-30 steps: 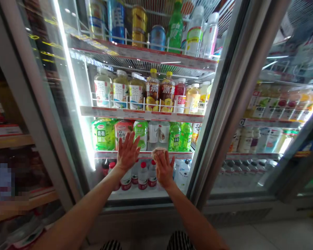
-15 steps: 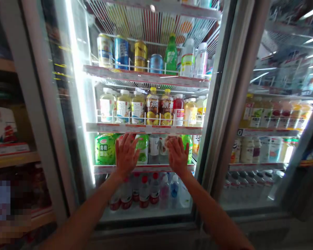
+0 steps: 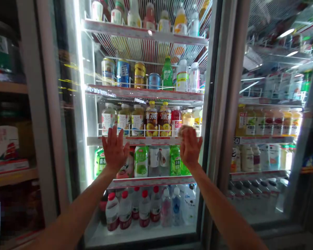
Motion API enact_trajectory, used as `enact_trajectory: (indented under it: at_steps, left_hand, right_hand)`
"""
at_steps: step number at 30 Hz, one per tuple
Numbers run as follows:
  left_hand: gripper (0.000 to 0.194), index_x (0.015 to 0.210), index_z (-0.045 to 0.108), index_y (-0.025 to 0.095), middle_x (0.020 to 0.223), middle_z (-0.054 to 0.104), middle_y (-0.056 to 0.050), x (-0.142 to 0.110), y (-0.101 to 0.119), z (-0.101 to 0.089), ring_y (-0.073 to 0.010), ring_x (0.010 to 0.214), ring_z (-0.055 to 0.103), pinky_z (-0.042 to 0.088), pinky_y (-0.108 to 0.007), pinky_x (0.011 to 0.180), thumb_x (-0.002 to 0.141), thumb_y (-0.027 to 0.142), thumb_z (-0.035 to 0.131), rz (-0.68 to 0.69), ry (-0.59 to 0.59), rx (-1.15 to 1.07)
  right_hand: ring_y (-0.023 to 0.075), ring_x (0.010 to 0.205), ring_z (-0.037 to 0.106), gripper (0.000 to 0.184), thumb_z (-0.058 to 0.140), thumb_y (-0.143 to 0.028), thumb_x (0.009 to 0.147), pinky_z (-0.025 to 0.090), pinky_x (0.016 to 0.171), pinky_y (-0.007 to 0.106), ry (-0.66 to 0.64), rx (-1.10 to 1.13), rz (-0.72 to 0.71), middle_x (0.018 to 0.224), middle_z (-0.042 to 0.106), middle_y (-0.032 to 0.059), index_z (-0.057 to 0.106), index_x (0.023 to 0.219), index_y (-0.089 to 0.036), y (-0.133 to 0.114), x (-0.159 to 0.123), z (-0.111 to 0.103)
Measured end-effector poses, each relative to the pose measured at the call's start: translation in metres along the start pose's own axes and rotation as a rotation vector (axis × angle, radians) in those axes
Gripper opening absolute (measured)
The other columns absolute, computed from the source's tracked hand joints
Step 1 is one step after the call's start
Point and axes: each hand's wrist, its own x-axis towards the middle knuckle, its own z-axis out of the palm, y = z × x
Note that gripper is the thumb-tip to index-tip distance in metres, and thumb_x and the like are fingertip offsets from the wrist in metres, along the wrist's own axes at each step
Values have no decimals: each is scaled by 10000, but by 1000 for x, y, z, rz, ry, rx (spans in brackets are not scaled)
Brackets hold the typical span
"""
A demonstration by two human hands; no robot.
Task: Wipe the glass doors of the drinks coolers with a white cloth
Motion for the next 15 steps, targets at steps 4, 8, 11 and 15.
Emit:
enact_trajectory:
  at_steps: [4,8,11,15]
  left_hand:
    - [621,1413,149,253,1488,130,-71,2,2,0,-255,1370,124,83,-516,1092,862,312,430,11,30,0]
    - [624,1412,152,253,1485,143,-73,3,2,-1,-248,1369,132,102,-508,1092,860,298,438,38,52,7]
    - [618,1413,155,245,1480,165,-87,2,1,-3,-246,1367,140,114,-497,1092,863,295,434,49,49,43]
    - [619,1412,170,222,1473,188,-111,8,2,-6,-248,1365,146,113,-487,1096,860,291,440,65,46,73]
  right_hand:
    - [266,1347,230,568,341,-206,844,236,1039,548,186,-50,344,1436,297,156,230,1397,-139,12,25,3]
    - [219,1348,242,536,354,-205,852,198,1087,483,-17,33,-101,1405,379,93,281,1383,-189,-25,25,8]
    - [213,1338,266,540,367,-210,854,192,1085,491,-8,26,-177,1386,411,83,270,1385,-205,-17,31,7]
    - [285,1336,254,541,332,-224,862,253,1017,562,221,-35,318,1421,323,173,254,1390,-133,13,60,7]
